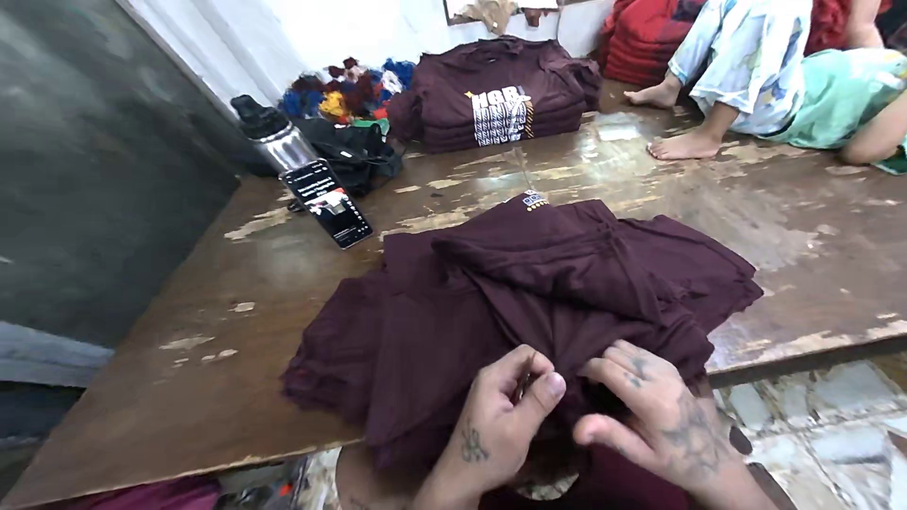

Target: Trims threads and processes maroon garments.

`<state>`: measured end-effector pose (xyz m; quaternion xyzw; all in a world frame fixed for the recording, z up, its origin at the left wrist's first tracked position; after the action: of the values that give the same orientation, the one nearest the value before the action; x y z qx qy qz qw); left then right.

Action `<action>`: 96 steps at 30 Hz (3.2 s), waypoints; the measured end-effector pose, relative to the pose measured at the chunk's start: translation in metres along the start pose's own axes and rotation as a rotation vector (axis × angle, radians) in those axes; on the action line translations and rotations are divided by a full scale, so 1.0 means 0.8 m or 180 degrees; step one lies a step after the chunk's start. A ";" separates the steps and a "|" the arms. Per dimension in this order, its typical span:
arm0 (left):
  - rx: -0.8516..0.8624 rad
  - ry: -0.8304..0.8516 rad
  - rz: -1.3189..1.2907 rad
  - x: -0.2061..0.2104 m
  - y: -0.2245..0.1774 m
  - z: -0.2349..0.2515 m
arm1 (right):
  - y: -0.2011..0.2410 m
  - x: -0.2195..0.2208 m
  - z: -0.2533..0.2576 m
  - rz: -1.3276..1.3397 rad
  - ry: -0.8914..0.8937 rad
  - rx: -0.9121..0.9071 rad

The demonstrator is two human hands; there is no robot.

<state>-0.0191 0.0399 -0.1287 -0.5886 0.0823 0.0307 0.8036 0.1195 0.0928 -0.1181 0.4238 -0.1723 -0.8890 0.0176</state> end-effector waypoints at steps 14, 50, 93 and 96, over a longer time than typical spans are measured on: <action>0.0092 0.0061 -0.1195 0.000 0.021 -0.001 | -0.007 -0.005 -0.028 0.1169 -0.0077 -0.0614; 0.0669 0.1548 0.5082 0.057 -0.120 0.022 | 0.011 -0.007 -0.002 0.0641 0.0146 -0.0429; 0.0021 0.0239 0.3309 0.001 -0.057 -0.008 | 0.004 -0.016 -0.030 0.1076 -0.0049 -0.0362; 0.0359 0.0757 0.3932 0.020 -0.083 -0.011 | 0.006 -0.017 -0.027 0.1015 -0.0109 -0.0362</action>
<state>0.0056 0.0104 -0.0714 -0.3886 0.4972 0.4191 0.6528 0.1442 0.0841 -0.1191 0.3742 -0.1871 -0.8904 0.1795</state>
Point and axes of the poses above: each hand's wrist, its own z-axis towards the middle knuckle, its own x-axis out of the palm, y = z × x, the point moved 8 cm from there along z, towards the middle knuckle, and after that the axes turned 15 degrees about y, right-handed, at the moved point
